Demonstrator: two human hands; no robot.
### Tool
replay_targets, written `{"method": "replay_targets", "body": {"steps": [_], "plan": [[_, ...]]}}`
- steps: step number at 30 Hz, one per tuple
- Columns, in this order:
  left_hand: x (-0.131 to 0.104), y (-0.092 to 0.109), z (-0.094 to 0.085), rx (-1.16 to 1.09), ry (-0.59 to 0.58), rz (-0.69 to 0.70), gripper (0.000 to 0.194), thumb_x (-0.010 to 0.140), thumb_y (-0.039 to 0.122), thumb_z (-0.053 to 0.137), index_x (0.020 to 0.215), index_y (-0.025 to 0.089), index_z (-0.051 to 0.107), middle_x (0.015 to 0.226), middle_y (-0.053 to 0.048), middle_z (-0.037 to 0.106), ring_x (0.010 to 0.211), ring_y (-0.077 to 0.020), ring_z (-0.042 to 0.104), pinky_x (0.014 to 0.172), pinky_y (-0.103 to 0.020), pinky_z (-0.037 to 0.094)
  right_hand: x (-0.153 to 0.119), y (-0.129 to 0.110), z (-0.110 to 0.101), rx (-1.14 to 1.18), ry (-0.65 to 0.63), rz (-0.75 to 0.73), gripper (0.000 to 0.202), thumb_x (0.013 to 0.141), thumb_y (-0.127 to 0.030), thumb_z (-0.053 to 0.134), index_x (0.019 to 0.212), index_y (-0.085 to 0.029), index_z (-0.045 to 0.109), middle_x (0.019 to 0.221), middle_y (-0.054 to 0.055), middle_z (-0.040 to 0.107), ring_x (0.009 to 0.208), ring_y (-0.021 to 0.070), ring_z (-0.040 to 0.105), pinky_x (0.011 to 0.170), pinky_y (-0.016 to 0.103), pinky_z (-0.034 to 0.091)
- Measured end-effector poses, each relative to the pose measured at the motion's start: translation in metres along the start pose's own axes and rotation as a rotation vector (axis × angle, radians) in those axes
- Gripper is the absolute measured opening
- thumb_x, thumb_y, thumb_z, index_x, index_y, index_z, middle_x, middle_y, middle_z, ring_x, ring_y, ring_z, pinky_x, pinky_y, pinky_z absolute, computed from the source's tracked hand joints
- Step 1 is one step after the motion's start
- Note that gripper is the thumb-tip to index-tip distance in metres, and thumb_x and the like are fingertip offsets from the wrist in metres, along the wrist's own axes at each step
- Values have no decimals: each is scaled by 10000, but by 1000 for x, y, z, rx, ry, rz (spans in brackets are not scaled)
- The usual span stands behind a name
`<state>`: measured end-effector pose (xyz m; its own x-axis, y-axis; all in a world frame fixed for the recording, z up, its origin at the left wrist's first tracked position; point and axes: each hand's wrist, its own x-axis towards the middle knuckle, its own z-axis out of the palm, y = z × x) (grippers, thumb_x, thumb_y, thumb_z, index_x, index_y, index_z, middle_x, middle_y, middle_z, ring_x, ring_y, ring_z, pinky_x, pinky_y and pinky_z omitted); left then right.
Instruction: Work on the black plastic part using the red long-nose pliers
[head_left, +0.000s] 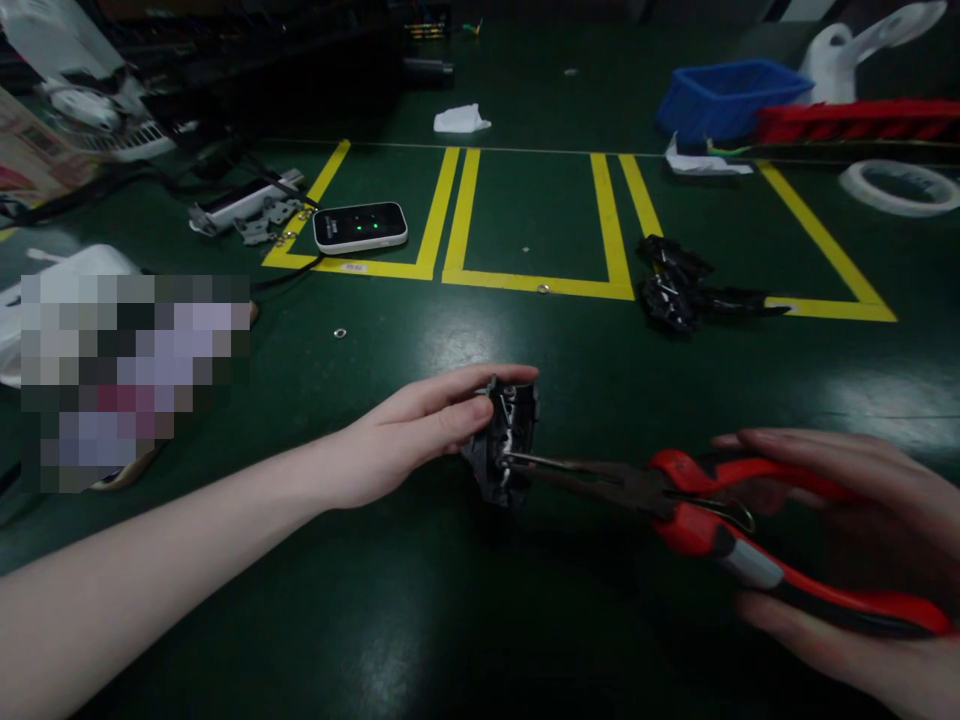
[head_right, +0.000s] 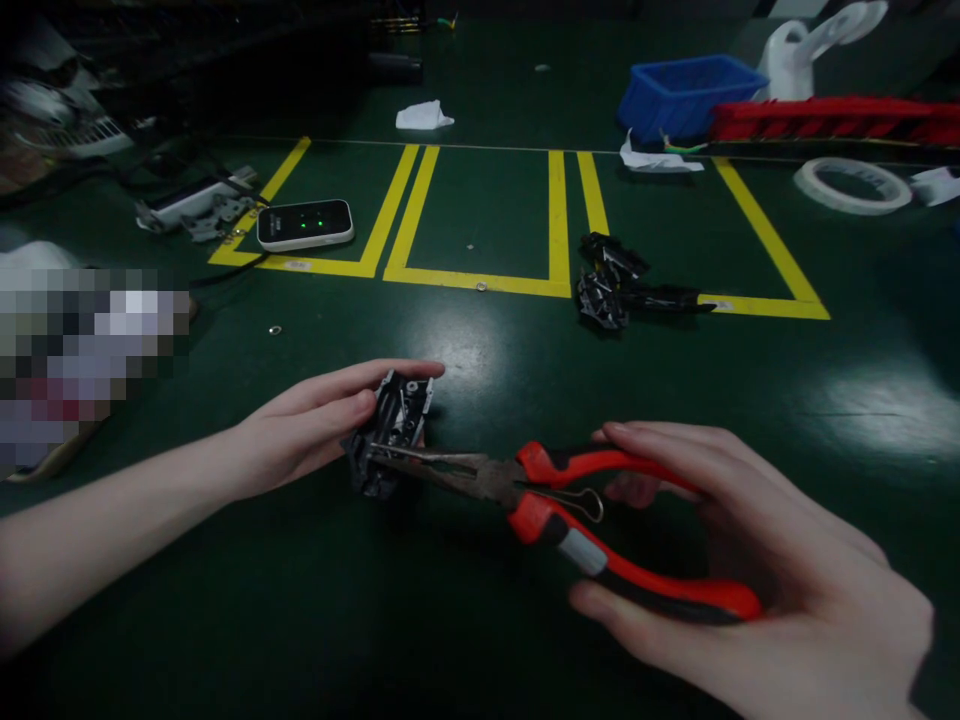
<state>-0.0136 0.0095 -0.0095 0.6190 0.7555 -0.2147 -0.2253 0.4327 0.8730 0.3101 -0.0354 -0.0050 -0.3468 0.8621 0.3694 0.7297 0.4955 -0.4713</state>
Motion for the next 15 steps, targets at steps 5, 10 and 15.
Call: {"method": "replay_targets", "body": {"steps": [5, 10, 15], "plan": [[-1, -2, 1, 28, 29, 17, 426, 993, 341, 579, 1414, 294, 533, 1138, -64, 675, 974, -193, 681, 833, -283, 577, -4, 11, -2, -80, -18, -27, 623, 740, -549, 720, 1311, -335, 596, 1104, 72, 715, 824, 278, 727, 544, 344, 615], [-5, 0, 3, 107, -44, 69, 599, 910, 339, 705, 1453, 296, 455, 1130, -56, 667, 1000, -205, 677, 855, -290, 561, -6, 14, -3, -66, -29, -18, 642, 727, -527, 743, 1316, -324, 590, 1117, 63, 710, 859, 265, 722, 553, 316, 612], [-7, 2, 9, 286, -19, 79, 921, 627, 134, 921, 1402, 297, 450, 1130, -8, 664, 1062, -193, 663, 960, -270, 509, -4, -1, 1, -60, 0, 129, 620, 709, -636, 719, 1253, -349, 639, 1102, 59, 714, 904, 307, 698, 648, 426, 577]]}}
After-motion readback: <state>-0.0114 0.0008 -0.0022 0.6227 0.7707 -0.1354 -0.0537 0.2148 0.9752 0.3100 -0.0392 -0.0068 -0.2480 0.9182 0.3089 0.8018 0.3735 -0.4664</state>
